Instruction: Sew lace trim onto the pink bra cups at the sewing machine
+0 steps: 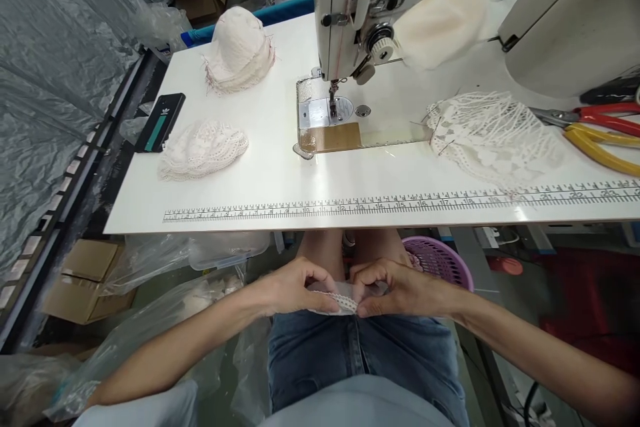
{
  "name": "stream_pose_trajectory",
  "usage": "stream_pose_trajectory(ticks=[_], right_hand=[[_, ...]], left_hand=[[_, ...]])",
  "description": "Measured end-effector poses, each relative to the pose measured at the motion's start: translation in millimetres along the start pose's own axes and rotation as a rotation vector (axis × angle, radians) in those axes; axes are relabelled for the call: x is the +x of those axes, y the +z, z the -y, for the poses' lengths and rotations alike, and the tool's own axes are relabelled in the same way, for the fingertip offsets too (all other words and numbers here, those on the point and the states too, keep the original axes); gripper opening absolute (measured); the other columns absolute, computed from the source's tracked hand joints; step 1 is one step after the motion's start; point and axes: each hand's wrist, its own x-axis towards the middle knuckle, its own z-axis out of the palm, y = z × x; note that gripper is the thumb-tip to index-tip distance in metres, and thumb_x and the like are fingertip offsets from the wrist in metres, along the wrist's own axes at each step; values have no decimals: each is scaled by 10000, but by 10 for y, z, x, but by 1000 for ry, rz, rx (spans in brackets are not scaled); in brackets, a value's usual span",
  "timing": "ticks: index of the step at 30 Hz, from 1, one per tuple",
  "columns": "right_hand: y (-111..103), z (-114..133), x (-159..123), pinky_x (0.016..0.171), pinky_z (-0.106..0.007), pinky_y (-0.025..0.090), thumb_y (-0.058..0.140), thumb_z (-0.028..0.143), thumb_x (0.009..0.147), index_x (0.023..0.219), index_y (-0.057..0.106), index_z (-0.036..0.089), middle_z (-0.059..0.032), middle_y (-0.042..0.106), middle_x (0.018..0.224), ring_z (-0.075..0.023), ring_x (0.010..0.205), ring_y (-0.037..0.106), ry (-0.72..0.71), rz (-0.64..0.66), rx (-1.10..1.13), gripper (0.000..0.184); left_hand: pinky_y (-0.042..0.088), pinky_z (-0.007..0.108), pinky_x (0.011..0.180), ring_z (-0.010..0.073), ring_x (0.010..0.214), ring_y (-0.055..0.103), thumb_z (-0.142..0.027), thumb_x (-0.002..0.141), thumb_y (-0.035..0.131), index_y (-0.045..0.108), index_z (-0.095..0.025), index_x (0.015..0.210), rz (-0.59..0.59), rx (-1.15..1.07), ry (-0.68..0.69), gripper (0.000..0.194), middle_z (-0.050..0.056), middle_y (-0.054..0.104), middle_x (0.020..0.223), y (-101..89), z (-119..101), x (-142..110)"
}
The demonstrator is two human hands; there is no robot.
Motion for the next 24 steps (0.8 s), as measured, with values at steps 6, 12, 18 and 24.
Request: stream_pose_trajectory(ticks=[6, 12, 18, 24], right_hand=[[-57, -53, -61, 633, -243, 365, 622, 374, 795, 837, 681, 136, -20, 579, 796, -127, 707, 492, -21, 22, -35, 248], [-68, -83, -108, 666, -258, 392, 608, 413, 796, 861, 671, 149, -39, 593, 847, -150, 754, 527, -28, 22, -18, 280], [89, -57, 83, 604, -232, 348, 670, 443, 738, 817, 661, 154, 7, 539, 746, -122, 682, 476, -56, -48, 47, 299], [125, -99, 118, 603, -240, 346, 634, 470, 757, 723, 634, 137, 4, 523, 703, -128, 676, 481, -33, -110, 97, 335]], left_hand=[[357, 196, 586, 87, 619, 469, -317, 656, 738, 690, -130, 714, -17, -79, -38, 202, -9, 572, 643, -21, 53, -35], [390, 214, 631, 106, 655, 513, -329, 630, 758, 711, -143, 729, -7, -80, -38, 216, -1, 611, 688, -33, 100, -35], [383, 217, 600, 94, 606, 499, -361, 622, 765, 706, -132, 722, -58, -130, -69, 257, -6, 595, 635, 4, 49, -14], [336, 207, 557, 89, 596, 467, -340, 629, 761, 703, -126, 753, -99, -108, -71, 254, -4, 590, 651, -21, 91, -66]])
